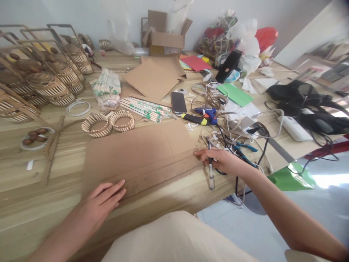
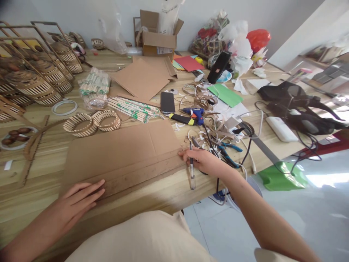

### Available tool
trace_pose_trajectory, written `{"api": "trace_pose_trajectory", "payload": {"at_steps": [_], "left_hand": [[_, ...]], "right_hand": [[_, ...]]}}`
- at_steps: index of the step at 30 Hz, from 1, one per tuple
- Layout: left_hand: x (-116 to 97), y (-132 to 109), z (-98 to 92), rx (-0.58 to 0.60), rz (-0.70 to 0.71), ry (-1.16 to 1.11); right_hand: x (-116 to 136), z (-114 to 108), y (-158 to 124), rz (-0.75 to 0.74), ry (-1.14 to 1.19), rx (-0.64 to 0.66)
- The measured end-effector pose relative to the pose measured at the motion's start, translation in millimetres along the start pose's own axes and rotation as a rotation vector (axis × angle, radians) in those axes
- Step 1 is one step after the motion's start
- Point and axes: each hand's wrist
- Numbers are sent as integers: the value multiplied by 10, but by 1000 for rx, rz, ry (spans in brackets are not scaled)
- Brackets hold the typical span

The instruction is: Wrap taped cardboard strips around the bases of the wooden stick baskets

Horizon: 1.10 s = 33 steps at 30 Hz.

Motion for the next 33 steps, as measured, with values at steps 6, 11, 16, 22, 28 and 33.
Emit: {"api": "trace_pose_trajectory", "payload": {"at_steps": [6,11,16,22,28,33], "left_hand": [[-29,-75,80,41,-51,-13],[-38,-54,42,53,-61,-40],[-34,0,-7,3,-19,-27],[-42,9,-13,7,-36,-45],[-46,27,-27,-19,-29,-55],[-103,86,-95,71,-83,-102]], "right_hand": [[48,-25,21,4,-31,17],[56,-20,8,-11,-63,24],[82,-17,-2,-19,-92,25],[136,-23,-14,-46,-144,29],[150,-10,-22,2,-200,28],[-21,33,-37,-1,-155,13]]}}
Point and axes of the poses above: each hand's wrist, its own y-axis towards the middle knuckle, its own z-axis out of the palm, x = y × z, and after that the axes turned 1 degree about y, right-handed
